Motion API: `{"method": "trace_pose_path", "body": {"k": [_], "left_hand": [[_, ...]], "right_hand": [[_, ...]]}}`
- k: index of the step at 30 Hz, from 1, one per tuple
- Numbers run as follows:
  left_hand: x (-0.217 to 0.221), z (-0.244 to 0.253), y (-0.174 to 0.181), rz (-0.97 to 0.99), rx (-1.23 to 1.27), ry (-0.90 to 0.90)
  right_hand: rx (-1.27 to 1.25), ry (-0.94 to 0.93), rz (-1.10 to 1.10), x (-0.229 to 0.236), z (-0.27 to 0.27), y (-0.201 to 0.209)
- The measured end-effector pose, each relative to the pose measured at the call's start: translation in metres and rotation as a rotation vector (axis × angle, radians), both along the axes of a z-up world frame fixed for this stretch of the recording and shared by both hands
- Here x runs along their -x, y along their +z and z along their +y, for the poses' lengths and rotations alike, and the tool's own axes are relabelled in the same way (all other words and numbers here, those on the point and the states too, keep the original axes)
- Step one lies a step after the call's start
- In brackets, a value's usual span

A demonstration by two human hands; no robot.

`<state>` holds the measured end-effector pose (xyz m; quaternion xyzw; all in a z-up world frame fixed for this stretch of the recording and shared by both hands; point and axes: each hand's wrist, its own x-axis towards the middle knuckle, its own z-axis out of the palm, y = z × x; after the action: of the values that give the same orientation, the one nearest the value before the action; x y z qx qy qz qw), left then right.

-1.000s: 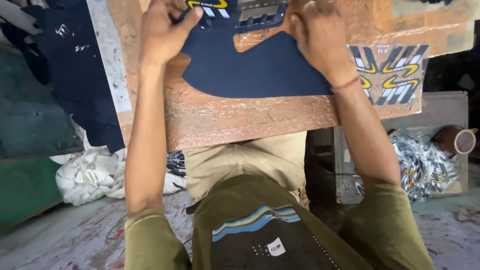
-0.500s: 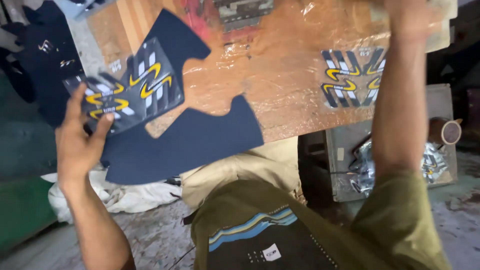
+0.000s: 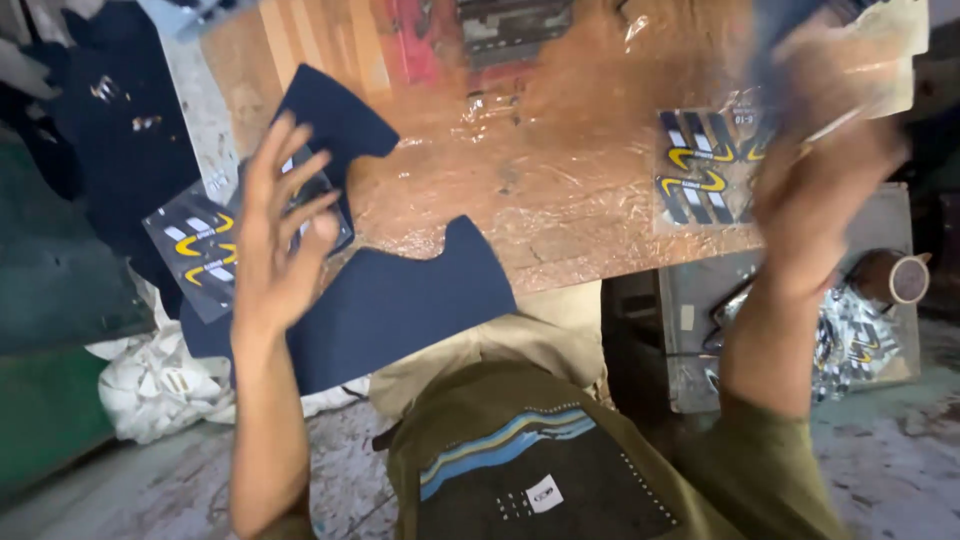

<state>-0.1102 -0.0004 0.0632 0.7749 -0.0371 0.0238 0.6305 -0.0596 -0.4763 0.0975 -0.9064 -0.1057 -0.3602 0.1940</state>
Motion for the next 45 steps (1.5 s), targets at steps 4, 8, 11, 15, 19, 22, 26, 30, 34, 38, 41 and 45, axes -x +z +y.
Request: {"method": "trace_pose_path", "body": {"k": [4,8,11,15,19,22,26,30,34,38,41,45], "left_hand": [[-0.049,-0.020,0.003,0.190,0.165,-0.293],[-0.055,-0.057,-0.022,-0.184,-0.471,-0.469],[-0.035,-0.099,-0.013,-0.185,-0.818,-0.253],[-0.037,-0.107,-0.025,-0.254,-0.842,-0.119],[-0.052,-0.102,-0.030,-0.252,-0.866,-0.178],[-0.097,-0.089,-0.049,-0.382,-0.883,-0.143],[-0.168,-0.070,-0.066,-0.475,-0.899,-0.112],[-0.170,-0.080,-0.060,-0.350,-0.835,-0.178],[-0.164,-0.086,-0.066,-0.350,-0.747,-0.187],[-0.161,-0.096,-0.051,-0.208,-0.806,-0.141],[-0.153,-0.102,-0.049,-0.193,-0.881,-0.076],[-0.123,-0.100,-0.073,-0.383,-0.972,-0.006]], "right_hand": [[0.261,0.533,0.427,0.069,0.085,-0.005],[0.161,0.717,0.650,0.092,0.120,-0.002],[-0.011,0.794,0.721,0.083,0.101,-0.008],[-0.180,0.236,0.810,0.067,0.062,-0.042],[0.180,0.345,0.509,0.020,0.077,-0.033],[0.356,0.423,0.458,-0.030,0.076,-0.049],[0.308,0.333,0.750,-0.087,0.096,-0.042],[0.409,0.427,0.367,-0.083,0.074,-0.066],[0.378,0.337,0.503,-0.079,0.064,-0.053],[0.405,0.357,0.286,-0.083,0.051,-0.064],[0.383,0.353,0.275,-0.083,0.051,-0.064],[0.339,0.238,0.735,-0.048,0.038,-0.048]]}}
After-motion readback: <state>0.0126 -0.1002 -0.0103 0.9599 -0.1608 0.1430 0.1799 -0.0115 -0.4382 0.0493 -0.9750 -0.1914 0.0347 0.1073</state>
